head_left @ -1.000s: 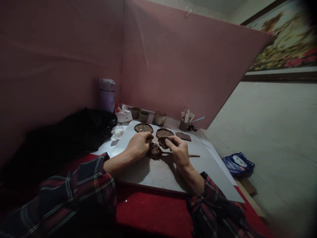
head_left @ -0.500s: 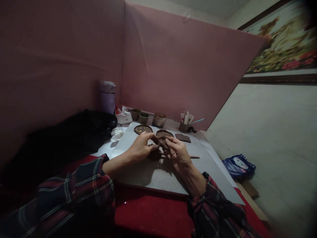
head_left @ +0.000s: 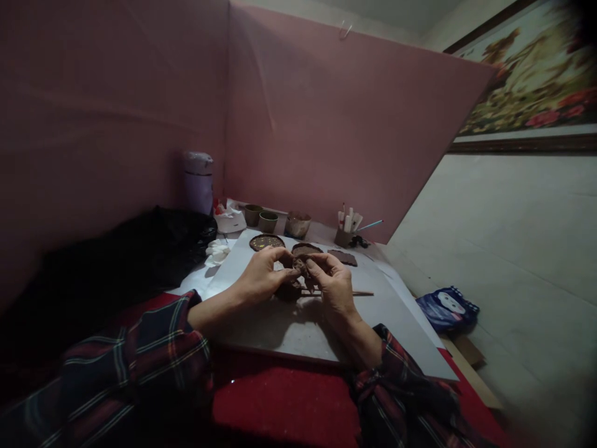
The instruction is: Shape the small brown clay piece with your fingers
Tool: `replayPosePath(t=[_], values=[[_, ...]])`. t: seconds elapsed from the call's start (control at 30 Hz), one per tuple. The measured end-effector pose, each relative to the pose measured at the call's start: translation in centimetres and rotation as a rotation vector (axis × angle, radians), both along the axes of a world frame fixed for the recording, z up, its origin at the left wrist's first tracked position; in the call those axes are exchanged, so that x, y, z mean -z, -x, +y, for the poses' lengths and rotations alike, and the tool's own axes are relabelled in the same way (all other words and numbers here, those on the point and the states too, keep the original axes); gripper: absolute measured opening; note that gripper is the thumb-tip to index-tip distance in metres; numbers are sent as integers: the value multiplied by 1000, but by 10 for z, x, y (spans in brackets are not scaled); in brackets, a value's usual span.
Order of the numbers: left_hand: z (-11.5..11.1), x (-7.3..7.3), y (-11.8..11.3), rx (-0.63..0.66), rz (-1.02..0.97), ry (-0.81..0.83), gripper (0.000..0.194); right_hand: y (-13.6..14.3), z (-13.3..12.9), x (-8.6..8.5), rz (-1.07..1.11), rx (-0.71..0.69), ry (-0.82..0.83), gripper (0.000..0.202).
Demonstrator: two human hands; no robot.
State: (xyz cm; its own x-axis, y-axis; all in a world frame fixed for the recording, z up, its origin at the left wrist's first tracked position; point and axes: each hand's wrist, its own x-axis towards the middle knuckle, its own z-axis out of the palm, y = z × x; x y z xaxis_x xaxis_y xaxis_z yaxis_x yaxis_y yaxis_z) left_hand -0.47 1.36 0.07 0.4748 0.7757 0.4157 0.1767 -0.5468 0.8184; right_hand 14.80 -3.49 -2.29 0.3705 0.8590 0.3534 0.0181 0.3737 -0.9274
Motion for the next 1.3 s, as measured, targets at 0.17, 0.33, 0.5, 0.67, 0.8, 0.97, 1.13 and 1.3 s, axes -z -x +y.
replayPosePath(t=[0.17, 0.33, 0.5, 0.67, 0.8, 0.97, 1.13, 1.3], values=[[-1, -1, -1, 90, -76, 162, 14, 0, -1, 1, -41, 12, -7, 21], [-1, -2, -2, 49, -57, 118, 16, 1, -1, 1, -105, 1, -35, 20], [3, -1, -1, 15, -52, 81, 18, 5, -3, 3, -188, 5, -91, 19], [6, 2, -1, 113, -120, 135, 25, 2, -2, 4, -185, 12, -95, 20], [5, 4, -1, 219, -180, 230, 31, -1, 1, 5, -99, 2, -41, 23], [5, 3, -1, 174, -212, 271, 32, 3, -2, 3, -116, -26, -39, 21], [3, 2, -2, 168, -218, 293, 28, 7, -4, 2, -134, -26, -36, 19], [1, 1, -1, 35, -158, 159, 20, 13, -6, 2, -123, -58, -44, 19]])
